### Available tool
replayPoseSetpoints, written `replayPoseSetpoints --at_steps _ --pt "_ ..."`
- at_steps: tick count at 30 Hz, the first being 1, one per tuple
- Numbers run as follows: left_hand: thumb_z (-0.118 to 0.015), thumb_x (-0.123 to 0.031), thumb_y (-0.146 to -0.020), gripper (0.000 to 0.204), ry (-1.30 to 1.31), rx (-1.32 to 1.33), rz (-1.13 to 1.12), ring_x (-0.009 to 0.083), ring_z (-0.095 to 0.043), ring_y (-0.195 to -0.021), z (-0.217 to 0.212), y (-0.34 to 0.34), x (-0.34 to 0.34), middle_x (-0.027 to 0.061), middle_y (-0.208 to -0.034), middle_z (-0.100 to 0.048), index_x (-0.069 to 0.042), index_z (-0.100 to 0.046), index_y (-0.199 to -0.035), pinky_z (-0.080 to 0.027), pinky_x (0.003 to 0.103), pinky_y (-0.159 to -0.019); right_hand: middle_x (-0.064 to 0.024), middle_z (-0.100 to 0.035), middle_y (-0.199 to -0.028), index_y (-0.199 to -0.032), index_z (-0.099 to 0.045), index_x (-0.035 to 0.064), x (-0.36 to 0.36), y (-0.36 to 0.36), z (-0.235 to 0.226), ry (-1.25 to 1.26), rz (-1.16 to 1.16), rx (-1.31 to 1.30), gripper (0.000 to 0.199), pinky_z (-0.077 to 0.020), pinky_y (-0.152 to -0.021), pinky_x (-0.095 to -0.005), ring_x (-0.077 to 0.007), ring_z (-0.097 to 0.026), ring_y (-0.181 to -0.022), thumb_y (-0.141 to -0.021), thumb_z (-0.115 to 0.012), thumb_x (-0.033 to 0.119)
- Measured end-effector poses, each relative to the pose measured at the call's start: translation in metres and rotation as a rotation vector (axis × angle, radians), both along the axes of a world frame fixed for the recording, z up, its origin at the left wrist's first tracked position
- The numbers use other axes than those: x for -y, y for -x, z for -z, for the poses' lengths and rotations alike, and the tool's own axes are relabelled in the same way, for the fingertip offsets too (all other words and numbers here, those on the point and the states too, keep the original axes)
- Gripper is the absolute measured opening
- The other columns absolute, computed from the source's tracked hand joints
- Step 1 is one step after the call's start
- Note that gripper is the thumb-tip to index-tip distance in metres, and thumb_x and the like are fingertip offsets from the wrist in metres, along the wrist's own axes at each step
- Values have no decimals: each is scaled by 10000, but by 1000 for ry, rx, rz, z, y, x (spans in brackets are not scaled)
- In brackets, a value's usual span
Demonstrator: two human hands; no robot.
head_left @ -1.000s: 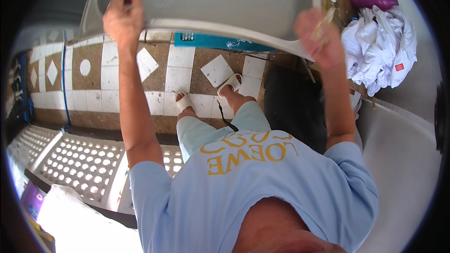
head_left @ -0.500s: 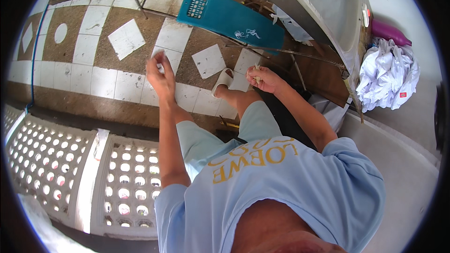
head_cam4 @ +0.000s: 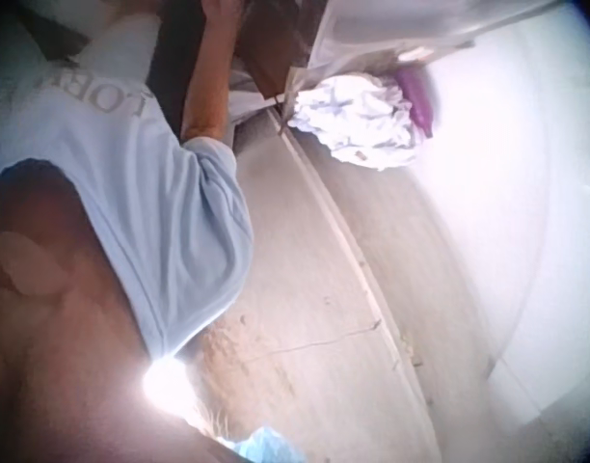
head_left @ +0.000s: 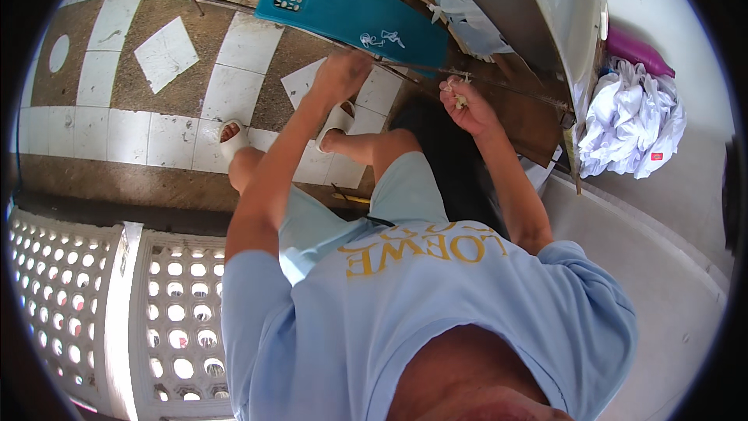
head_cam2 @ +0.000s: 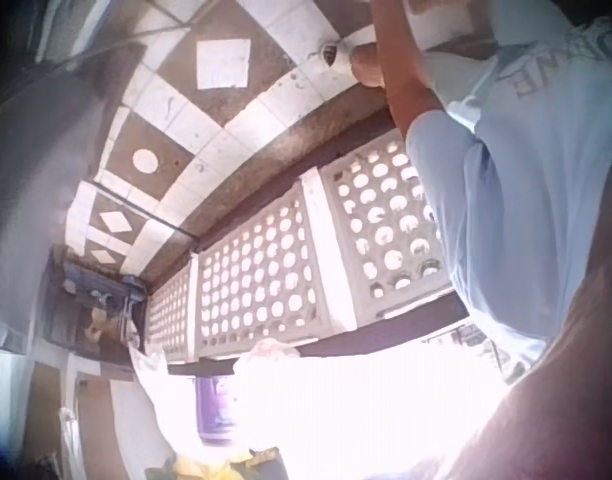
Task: The person fills a sink with water from a faucet, picks up a white t-shirt from a stack, and immerses it in the water to soak it while using a bar of soap.
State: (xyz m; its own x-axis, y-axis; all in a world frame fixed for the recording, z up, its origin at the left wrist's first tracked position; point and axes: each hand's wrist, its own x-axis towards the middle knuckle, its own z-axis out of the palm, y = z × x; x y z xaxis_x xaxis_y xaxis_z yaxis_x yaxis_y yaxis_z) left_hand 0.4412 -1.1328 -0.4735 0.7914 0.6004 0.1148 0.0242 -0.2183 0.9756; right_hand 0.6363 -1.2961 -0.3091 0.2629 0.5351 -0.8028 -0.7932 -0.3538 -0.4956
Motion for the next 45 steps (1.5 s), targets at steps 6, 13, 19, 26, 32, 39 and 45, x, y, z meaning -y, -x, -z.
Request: replayPoseSetpoints --at_steps 6,13,19,26,32,39,45 --pt "-630 -134 -814 201 -335 358 84 300 -589 -951 -28 -151 -19 78 -1000 -615 -106 -644 -1012 -482 394 -823 -71 -511 -881 -894 -552 29 -5 -5 17 -125 34 24 55 -441 -579 -176 -103 -504 -718 -848 -584 24" --pt "-648 -243 -788 546 -444 249 47 318 -479 -1175 -28 -258 19 52 -1270 -504 -205 -479 -1306 -396 500 -924 -47 -455 -850 -915 -521 36 11 -14 60 -270 74 -94 63 -438 -570 -171 -96 -447 -713 -864 -557 24" --pt "-649 -276 -790 550 -408 -43 62 288 -488 -1170 -9 -307 26 54 -1259 -534 -187 -466 -1302 -350 513 -915 -42 -490 -849 -885 -541 49 35 -24 82 -252 75 -67 52 -434 -572 -170 -95 -477 -716 -850 -580 53" --pt "-598 -227 -830 193 -478 -76 -43 243 -520 -1102 1 -300 10 -2 -1104 -613 -225 -657 -1013 -318 483 -886 -57 -527 -888 -903 -553 54 45 -30 80 -182 109 -40 77 -455 -579 -180 -102 -499 -717 -837 -591 43" --pt "-604 -258 -843 187 -601 293 -163 213 -519 -1079 3 -257 -16 -17 -1042 -614 -239 -655 -1022 -307 499 -890 -56 -498 -882 -920 -548 48 23 -37 64 -252 115 -68 89 -462 -582 -186 -106 -487 -729 -842 -585 29" --pt "-640 -268 -834 309 -715 -85 305 171 -571 -1016 -22 -194 -12 -22 -997 -586 -332 -601 -1133 -294 492 -867 -46 -451 -855 -916 -527 31 11 -29 40 -312 119 -89 74 -418 -550 -174 -96 -439 -708 -855 -570 25" --pt "-656 -339 -818 325 -754 18 128 211 -582 -1035 -25 -179 -11 44 -1074 -528 -381 -631 -1139 -290 503 -880 -54 -438 -873 -925 -508 27 -17 -33 12 -414 125 -81 89 -421 -557 -180 -102 -429 -723 -857 -563 11"
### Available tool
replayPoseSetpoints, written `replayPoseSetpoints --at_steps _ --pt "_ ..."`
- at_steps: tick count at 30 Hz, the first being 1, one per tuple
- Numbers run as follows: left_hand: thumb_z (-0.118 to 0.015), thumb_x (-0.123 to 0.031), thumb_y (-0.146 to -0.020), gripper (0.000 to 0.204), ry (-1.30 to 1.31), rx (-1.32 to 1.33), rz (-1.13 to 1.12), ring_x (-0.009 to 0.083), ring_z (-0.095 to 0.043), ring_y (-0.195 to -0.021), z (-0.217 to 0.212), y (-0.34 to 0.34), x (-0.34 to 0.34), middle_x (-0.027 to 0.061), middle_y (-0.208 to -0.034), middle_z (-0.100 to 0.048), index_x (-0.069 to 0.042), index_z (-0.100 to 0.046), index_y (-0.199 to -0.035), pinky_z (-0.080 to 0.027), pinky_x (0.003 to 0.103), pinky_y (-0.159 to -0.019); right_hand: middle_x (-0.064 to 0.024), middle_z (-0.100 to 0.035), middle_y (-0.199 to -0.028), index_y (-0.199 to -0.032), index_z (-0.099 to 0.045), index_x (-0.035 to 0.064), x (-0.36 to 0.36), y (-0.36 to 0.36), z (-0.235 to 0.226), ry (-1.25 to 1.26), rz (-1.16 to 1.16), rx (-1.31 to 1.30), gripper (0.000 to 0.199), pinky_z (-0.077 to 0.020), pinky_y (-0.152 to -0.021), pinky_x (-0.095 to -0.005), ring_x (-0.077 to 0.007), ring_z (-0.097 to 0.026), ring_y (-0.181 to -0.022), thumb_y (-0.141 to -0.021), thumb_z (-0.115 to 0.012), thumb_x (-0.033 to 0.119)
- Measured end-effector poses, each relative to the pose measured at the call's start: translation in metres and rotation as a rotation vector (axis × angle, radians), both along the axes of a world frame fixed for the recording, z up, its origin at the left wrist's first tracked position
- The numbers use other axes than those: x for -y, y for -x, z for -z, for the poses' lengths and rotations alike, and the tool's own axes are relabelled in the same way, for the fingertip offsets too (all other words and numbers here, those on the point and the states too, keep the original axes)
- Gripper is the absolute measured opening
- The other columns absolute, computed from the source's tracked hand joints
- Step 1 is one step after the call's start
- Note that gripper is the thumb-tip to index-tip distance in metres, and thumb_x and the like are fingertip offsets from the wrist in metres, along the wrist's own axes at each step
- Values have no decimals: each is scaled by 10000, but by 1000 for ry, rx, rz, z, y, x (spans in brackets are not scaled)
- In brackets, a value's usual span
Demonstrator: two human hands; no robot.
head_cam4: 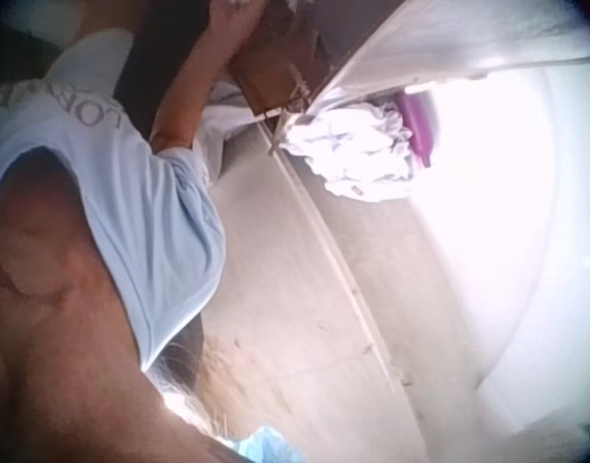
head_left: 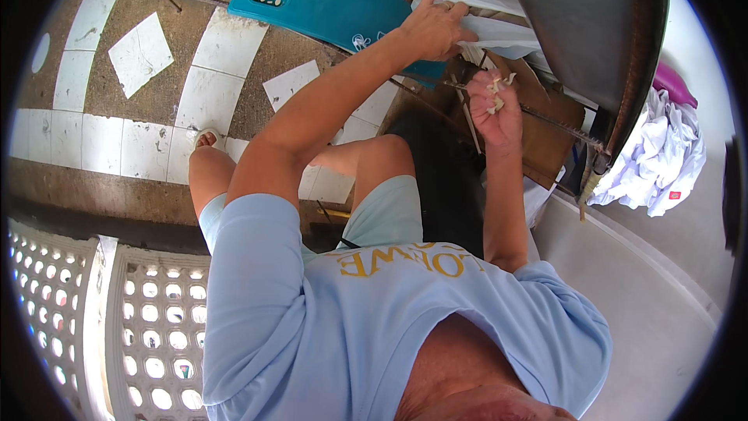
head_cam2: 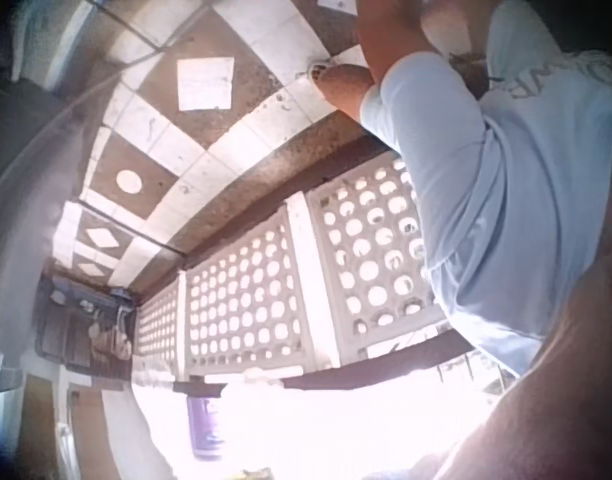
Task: The person fills a sink with water from a faucet, picks up a white t-shirt from a stack, and immerses it in the water to soak it while using a bar of soap.
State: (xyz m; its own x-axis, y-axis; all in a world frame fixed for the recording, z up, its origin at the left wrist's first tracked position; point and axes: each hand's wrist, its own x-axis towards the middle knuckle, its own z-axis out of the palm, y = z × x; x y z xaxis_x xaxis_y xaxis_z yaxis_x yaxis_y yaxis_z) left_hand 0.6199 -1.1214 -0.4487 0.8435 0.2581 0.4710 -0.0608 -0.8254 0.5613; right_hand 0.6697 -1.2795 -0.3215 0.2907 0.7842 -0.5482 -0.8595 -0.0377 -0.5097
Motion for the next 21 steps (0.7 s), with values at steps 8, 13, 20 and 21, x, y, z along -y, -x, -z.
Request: replayPoseSetpoints --at_steps 8,13,20,21 --pt "-726 -342 -733 367 30 -218 67 247 -571 -1056 -26 6 -15 72 -1134 -505 -384 -676 -1094 -244 550 -992 -65 -445 -892 -938 -498 28 -9 -6 -14 -1 11 -22 120 -445 -587 -189 -110 -439 -736 -848 -571 -5" --pt "-743 -334 -715 378 79 -208 79 248 -564 -1071 -29 9 -16 61 -1146 -500 -387 -684 -1084 -230 563 -1008 -58 -447 -878 -931 -509 33 -11 1 -16 45 -3 -45 114 -437 -579 -187 -108 -439 -731 -846 -575 -4" --pt "-722 -339 -751 416 42 -218 88 249 -527 -1142 -40 19 -26 63 -1206 -490 -421 -640 -1151 -200 563 -1022 -39 -466 -847 -907 -539 41 -10 9 -13 73 -48 -63 67 -405 -547 -172 -85 -437 -696 -857 -576 15" --pt "-718 -340 -756 419 34 -246 98 251 -520 -1155 -42 19 -28 65 -1222 -488 -425 -634 -1158 -198 561 -1021 -39 -467 -843 -907 -540 40 -11 10 -14 71 -54 -64 65 -405 -546 -172 -86 -440 -695 -858 -577 17"
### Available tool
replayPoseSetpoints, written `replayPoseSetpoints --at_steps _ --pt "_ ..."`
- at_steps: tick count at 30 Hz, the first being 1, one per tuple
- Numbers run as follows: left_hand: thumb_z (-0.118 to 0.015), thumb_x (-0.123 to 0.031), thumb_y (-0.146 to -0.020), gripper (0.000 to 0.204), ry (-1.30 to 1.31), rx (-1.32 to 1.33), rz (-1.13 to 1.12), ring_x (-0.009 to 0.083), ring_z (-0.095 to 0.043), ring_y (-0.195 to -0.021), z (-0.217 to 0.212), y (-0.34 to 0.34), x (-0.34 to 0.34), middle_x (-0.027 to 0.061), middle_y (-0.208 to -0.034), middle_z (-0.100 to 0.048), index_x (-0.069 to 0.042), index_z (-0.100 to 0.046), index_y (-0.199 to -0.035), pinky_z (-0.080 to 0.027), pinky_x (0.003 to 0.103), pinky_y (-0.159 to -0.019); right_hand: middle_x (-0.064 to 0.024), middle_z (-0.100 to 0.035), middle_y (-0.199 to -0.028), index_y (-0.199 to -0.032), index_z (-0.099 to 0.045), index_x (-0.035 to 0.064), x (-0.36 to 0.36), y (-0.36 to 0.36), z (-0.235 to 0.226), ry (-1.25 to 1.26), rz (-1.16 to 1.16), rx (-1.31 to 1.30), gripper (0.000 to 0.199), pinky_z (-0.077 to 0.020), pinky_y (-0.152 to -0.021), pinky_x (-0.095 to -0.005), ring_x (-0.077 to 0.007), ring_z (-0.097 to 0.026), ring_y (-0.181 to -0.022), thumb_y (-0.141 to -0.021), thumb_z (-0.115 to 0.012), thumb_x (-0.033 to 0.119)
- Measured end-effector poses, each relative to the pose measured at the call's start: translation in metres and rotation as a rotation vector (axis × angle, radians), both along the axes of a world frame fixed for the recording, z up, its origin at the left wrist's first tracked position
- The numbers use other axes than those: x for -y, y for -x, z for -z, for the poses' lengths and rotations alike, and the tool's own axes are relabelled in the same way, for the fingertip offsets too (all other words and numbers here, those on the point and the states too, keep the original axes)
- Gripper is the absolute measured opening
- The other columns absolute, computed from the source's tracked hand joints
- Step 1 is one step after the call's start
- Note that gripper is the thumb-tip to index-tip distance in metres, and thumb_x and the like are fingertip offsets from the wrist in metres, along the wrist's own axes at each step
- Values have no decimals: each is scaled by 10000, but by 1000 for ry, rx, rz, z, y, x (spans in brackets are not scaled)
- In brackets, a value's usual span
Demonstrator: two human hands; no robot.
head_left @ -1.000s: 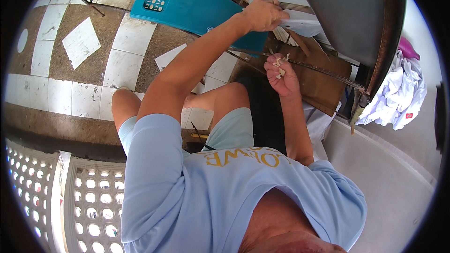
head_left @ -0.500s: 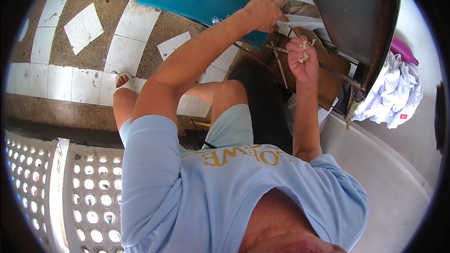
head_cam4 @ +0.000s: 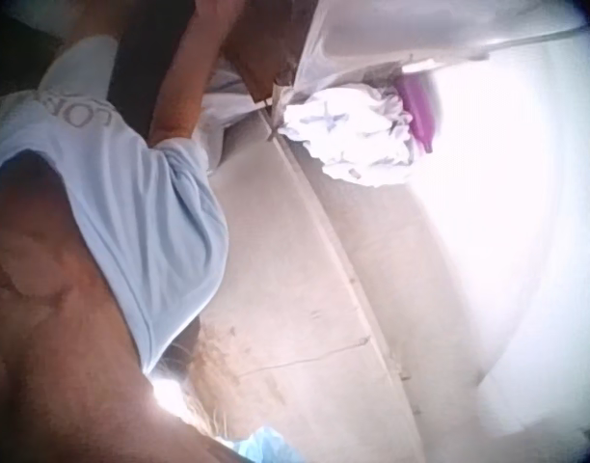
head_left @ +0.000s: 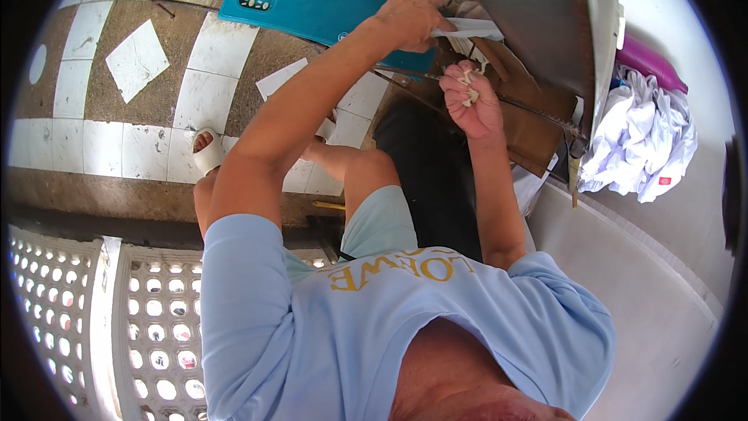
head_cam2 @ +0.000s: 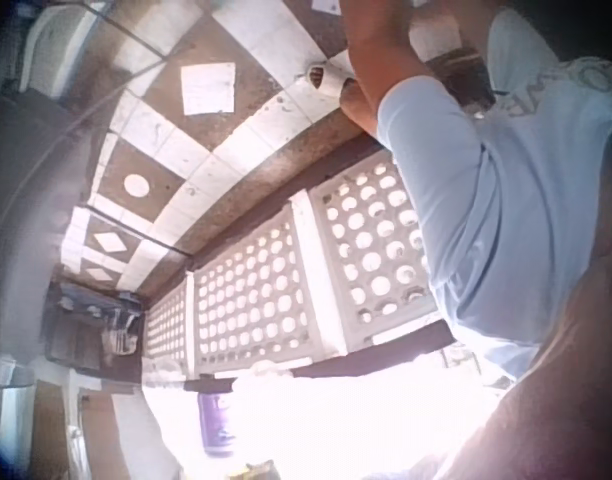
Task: The person fills a sink with water from a faucet, picks up a white t-shirt from a stack, and immerses it in the water to soak it while using a bar of soap.
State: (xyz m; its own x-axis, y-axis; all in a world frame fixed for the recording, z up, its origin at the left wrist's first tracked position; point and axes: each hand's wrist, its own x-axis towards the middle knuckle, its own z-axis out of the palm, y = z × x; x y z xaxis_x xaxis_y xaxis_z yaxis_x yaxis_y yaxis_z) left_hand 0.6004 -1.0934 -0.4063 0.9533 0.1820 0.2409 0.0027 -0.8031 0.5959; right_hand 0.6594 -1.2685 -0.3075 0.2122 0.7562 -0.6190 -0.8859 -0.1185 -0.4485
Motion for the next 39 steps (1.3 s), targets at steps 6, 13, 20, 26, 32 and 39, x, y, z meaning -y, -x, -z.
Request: replayPoseSetpoints --at_steps 6,13,20,26,32,39 --pt "-699 -362 -767 426 -27 -91 70 222 -491 -1204 -17 3 -4 83 -1328 -464 -429 -617 -1180 -195 555 -1012 -52 -484 -847 -899 -542 25 8 8 -8 -52 49 6 55 -411 -546 -174 -89 -459 -706 -857 -577 19" --pt "-721 -314 -748 520 -73 -117 185 257 -507 -1199 -40 10 3 74 -1333 -515 -355 -583 -1247 -227 539 -1012 -66 -518 -844 -876 -545 18 35 19 -3 -211 186 -24 38 -418 -572 -185 -102 -479 -717 -858 -577 31" --pt "-734 -386 -724 588 -150 -278 311 285 -422 -1302 -65 10 5 111 -1488 -323 -301 -568 -1282 -168 590 -1075 -82 -541 -841 -872 -595 9 50 27 3 -316 393 -93 30 -441 -581 -191 -117 -498 -715 -842 -597 6" --pt "-747 -390 -700 633 -204 -303 310 297 -443 -1279 -78 8 17 122 -1488 -316 -315 -551 -1297 -240 577 -1030 -61 -499 -880 -894 -580 31 50 19 -14 -389 405 -2 36 -421 -585 -175 -89 -471 -737 -863 -596 42" --pt "-759 -388 -664 688 -234 -286 293 314 -481 -1236 -76 8 25 147 -1481 -304 -315 -537 -1311 -329 542 -950 -61 -510 -858 -922 -599 21 50 16 -26 -402 411 14 59 -428 -586 -178 -98 -479 -738 -865 -591 34" --pt "-762 -407 -681 681 -241 -347 314 351 -470 -1244 -90 8 26 167 -1505 -233 -240 -544 -1305 -372 527 -970 -84 -565 -914 -931 -603 19 46 28 -26 -303 493 17 67 -463 -600 -190 -116 -529 -757 -867 -591 36"
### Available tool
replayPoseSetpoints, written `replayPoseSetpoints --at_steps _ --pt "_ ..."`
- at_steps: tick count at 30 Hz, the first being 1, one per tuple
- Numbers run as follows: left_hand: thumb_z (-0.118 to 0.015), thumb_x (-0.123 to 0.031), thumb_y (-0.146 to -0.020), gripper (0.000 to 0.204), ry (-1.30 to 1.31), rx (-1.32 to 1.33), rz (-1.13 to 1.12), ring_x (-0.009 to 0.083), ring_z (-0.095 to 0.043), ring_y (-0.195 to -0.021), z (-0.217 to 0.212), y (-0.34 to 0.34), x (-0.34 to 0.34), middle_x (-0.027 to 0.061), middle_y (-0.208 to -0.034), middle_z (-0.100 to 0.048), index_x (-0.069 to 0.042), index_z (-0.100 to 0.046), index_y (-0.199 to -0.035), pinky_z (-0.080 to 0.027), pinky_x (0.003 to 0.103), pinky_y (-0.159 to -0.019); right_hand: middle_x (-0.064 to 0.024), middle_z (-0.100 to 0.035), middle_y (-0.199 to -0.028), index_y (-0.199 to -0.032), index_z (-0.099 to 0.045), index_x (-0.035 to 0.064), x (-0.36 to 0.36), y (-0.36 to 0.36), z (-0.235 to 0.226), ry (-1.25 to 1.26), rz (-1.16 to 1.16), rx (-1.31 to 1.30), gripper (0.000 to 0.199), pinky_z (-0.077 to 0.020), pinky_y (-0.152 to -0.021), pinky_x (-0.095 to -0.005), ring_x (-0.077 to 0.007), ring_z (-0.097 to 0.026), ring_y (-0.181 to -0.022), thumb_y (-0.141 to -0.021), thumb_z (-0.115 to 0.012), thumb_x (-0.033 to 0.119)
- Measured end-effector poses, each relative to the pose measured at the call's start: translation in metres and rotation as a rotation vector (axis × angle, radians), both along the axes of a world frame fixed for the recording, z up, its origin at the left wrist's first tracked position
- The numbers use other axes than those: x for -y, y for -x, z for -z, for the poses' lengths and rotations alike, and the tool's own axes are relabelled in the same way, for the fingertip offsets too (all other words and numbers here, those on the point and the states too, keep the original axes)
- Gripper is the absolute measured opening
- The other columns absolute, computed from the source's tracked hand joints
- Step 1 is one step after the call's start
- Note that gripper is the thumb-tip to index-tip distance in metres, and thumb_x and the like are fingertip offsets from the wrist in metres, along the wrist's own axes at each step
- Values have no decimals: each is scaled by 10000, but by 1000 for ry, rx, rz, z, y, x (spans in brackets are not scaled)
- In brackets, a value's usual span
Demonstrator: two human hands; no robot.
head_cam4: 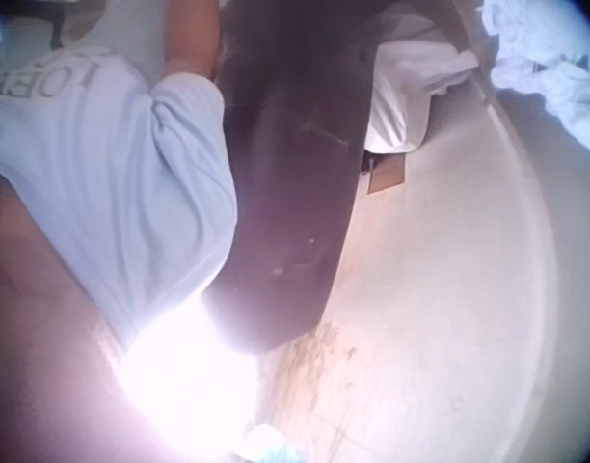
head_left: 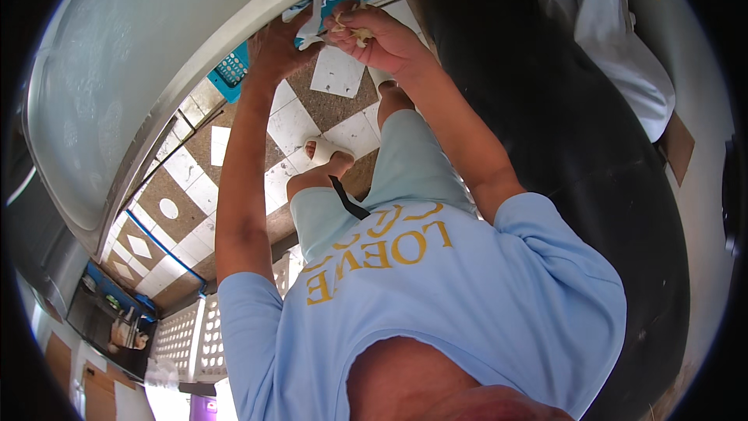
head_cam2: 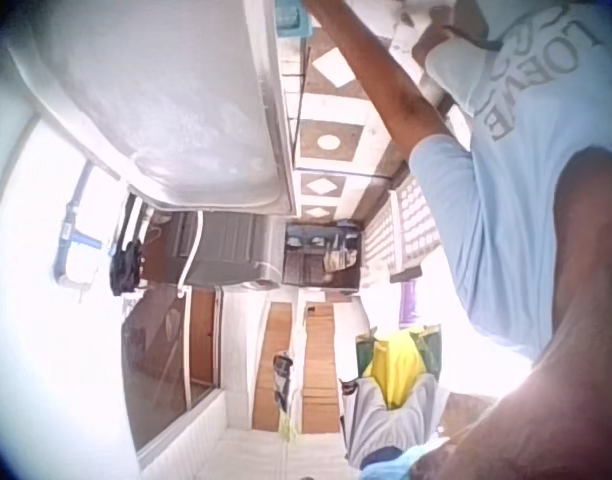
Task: The person fills a sink with water from a faucet, picks up a white t-shirt from a stack, and immerses it in the water to soak it while using a bar of soap.
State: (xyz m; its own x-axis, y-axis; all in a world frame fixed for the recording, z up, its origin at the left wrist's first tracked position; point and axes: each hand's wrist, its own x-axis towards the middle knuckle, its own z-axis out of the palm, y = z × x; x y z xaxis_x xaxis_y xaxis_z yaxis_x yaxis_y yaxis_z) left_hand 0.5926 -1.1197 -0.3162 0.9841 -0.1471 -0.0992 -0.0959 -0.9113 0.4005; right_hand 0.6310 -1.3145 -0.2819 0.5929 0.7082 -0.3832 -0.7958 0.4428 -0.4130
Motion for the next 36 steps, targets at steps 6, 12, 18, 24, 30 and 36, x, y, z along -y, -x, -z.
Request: replayPoseSetpoints --at_steps 6,12,18,24,30,36 --pt "-779 -388 -691 680 -112 -56 23 363 -500 -1212 -3 -3 -2 182 -1518 -192 -222 -533 -1302 -436 484 -953 -80 -592 -879 -905 -600 19 2 14 13 -90 65 -9 50 -471 -619 -199 -111 -529 -744 -861 -598 42" --pt "-742 -401 -730 637 44 -62 70 380 -501 -1200 6 -10 -18 192 -1482 -283 -203 -532 -1298 -448 463 -950 -85 -615 -850 -874 -607 22 9 28 19 -51 116 -17 43 -498 -660 -217 -129 -585 -764 -836 -623 33" --pt "-710 -200 -808 433 427 39 22 330 -616 -1044 41 -13 -47 183 -1212 -594 -79 -597 -1208 -479 378 -896 -49 -578 -790 -835 -602 36 25 50 38 -35 132 -27 58 -474 -657 -216 -117 -564 -747 -818 -642 74" --pt "-630 -23 -874 316 783 160 -214 122 -589 -958 84 -22 -87 87 -1106 -649 13 -592 -1186 -453 259 -872 -37 -591 -837 -872 -601 49 43 88 50 150 188 -219 96 -482 -680 -237 -109 -566 -748 -818 -666 94" --pt "-680 -115 -835 386 817 349 -333 270 -560 -1097 74 -32 -88 148 -1223 -591 12 -589 -1187 -407 371 -982 -83 -605 -920 -969 -557 38 80 143 58 113 250 -262 167 -508 -643 -217 -114 -585 -752 -818 -626 23" --pt "-654 -301 -844 525 735 204 -429 310 -506 -1180 49 -33 -75 185 -1286 -543 23 -537 -1240 -346 377 -1025 -45 -602 -876 -902 -586 76 87 144 46 178 222 -324 103 -473 -610 -204 -98 -547 -706 -820 -637 41"
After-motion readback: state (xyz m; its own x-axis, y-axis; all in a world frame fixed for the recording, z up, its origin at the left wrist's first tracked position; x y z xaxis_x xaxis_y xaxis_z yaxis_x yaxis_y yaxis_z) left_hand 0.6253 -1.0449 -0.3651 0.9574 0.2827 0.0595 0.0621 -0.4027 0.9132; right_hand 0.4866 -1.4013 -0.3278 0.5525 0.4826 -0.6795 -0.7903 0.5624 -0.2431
